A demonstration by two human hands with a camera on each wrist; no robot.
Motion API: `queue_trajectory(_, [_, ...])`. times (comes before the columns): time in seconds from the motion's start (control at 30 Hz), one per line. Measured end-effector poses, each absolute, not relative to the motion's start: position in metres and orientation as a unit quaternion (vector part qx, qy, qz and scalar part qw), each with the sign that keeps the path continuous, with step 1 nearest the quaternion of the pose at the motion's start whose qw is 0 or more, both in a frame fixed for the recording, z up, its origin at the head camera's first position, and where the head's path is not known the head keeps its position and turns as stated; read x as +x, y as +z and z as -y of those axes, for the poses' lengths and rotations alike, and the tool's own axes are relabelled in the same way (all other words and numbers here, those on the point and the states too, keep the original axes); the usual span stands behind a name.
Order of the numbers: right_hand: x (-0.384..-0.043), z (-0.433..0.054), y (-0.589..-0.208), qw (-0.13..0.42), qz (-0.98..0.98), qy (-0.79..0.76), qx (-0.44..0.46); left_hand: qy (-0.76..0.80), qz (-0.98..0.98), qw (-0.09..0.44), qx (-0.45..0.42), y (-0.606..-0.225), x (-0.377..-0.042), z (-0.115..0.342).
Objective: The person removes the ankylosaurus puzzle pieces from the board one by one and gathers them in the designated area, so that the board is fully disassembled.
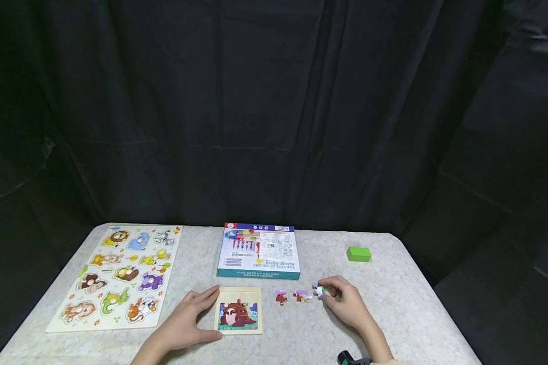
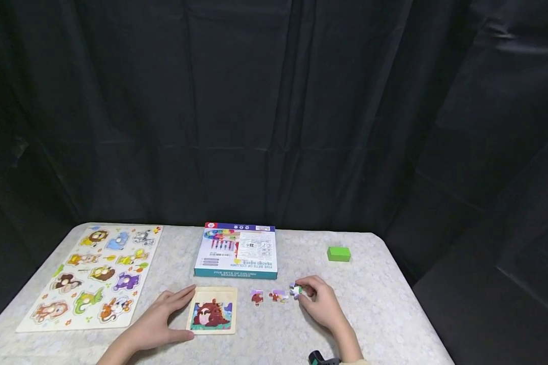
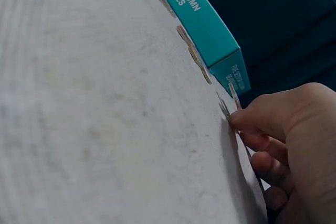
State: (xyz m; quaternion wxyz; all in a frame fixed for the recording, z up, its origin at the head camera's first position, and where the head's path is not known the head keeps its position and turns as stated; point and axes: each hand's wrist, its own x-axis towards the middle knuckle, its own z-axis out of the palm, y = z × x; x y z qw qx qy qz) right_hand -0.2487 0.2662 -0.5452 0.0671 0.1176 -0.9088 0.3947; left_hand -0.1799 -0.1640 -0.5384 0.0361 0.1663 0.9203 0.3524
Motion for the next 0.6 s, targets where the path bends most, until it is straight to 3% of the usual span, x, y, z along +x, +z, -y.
queue_trajectory(0.6, [-0.2482,-0.2678,-0.5437,0.049,0.917,0.374,0.131,0.348,-0.921,0.041,0.168,-0.5408,-0.1805,0.1655])
